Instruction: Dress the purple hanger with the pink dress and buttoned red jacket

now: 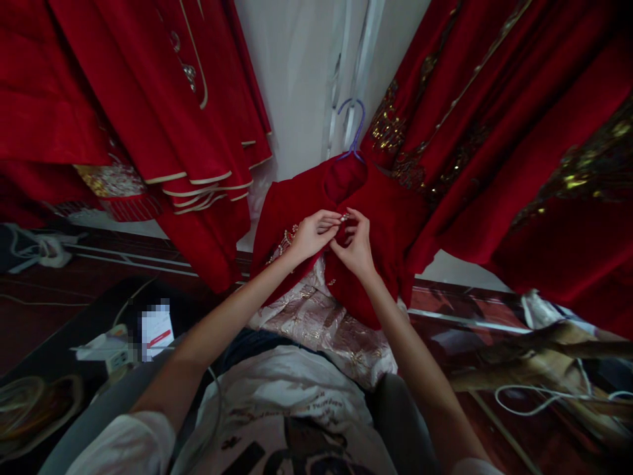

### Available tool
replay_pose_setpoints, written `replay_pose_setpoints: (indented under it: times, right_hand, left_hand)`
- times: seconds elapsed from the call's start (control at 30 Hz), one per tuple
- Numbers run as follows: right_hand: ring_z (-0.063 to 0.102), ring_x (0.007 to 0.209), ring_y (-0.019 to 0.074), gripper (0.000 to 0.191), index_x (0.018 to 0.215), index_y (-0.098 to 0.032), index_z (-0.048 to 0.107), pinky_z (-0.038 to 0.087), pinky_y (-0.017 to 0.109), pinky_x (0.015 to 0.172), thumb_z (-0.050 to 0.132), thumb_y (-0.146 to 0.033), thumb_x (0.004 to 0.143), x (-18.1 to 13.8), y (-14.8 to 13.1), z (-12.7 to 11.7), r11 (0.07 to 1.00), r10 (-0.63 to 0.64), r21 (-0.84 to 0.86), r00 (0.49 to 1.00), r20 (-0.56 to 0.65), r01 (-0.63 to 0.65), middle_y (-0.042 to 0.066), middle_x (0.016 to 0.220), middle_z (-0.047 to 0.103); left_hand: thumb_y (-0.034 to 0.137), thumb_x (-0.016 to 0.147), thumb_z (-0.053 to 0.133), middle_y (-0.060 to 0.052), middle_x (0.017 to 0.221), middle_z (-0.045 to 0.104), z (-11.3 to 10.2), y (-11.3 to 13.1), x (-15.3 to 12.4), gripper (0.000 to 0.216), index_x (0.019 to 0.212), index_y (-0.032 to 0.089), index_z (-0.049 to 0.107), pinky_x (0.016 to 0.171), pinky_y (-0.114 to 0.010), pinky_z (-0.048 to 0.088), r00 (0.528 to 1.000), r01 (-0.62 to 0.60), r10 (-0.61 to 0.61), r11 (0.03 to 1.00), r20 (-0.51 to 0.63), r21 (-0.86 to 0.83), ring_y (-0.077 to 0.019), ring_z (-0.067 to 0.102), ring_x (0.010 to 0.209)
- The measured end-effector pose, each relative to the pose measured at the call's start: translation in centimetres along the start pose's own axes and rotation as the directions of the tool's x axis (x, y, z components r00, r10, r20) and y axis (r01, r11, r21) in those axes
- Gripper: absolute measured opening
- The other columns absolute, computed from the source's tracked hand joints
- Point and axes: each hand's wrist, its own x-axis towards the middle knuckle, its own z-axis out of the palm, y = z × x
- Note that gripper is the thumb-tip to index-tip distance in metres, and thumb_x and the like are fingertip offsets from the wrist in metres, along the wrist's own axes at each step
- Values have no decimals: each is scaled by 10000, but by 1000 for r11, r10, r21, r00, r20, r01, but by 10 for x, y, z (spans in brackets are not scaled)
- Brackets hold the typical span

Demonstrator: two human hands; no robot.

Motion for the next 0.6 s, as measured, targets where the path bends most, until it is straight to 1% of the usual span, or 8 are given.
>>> replay_pose_setpoints:
  times: [0.07,0.13,0.2,0.27,0.37,0.47,0.53,0.6]
  right_hand:
    - [580,715,143,698,1356,-220,346,534,309,644,634,-252,721,-12,4,4,991,90,-88,994,-63,-96,115,1186,529]
    - [572,641,148,602,1302,-208,391,510,305,609,601,-276,742,-20,11,5,971,185,-140,979,-85,-196,65,997,602]
    - [591,647,172,424,1154,-208,496,502,311,624,580,-296,748,-22,19,4,954,241,-173,970,-38,-244,24,827,620]
    - [606,676,187,246,966,-215,561,503,322,663,571,-297,734,-20,27,0,950,271,-167,963,12,-265,22,764,631]
    - [593,655,167,114,762,-213,564,496,298,657,539,-317,722,-12,33,-13,941,337,-45,940,47,-335,14,710,632]
    - [543,567,130,193,679,-201,553,470,251,561,504,-373,752,-6,27,-34,892,407,139,897,173,-431,-12,607,588]
    - [561,573,126,212,728,-189,594,476,243,546,550,-395,751,-3,19,-49,858,401,204,863,306,-471,-7,622,611]
    - [618,661,141,237,834,-177,640,512,258,600,638,-383,715,-2,8,-63,856,371,205,839,397,-475,21,720,666]
  left_hand:
    - [106,778,614,-82,978,716,5,-3,-7,218,992,147,607,867,-282,538,998,42,-44,998,-38,-46,-125,688,876]
    - [106,779,614,-80,941,721,9,-7,-13,189,964,140,605,870,-287,536,996,70,-75,994,-58,-80,-124,689,859]
    - [116,790,602,-79,928,722,12,-12,-18,149,937,137,607,843,-279,542,992,91,-101,989,-77,-116,-122,688,847]
    - [143,826,562,-82,937,723,13,-17,-23,99,908,135,618,801,-269,552,986,137,-149,979,-70,-154,-118,689,820]
    - [213,887,503,-90,959,726,13,-25,-29,169,879,135,653,782,-273,558,975,221,-222,965,9,-138,-120,688,789]
    - [318,911,503,-91,1012,720,13,-26,-34,243,921,152,679,824,-289,547,976,219,-219,972,10,-81,-144,682,866]
    - [411,927,468,-97,1025,716,15,-21,-37,335,924,154,683,834,-291,541,968,252,-252,961,15,-118,-157,676,904]
    - [500,933,411,-110,1000,719,17,-12,-40,448,910,145,684,809,-296,541,942,336,-332,923,53,-189,-171,677,891]
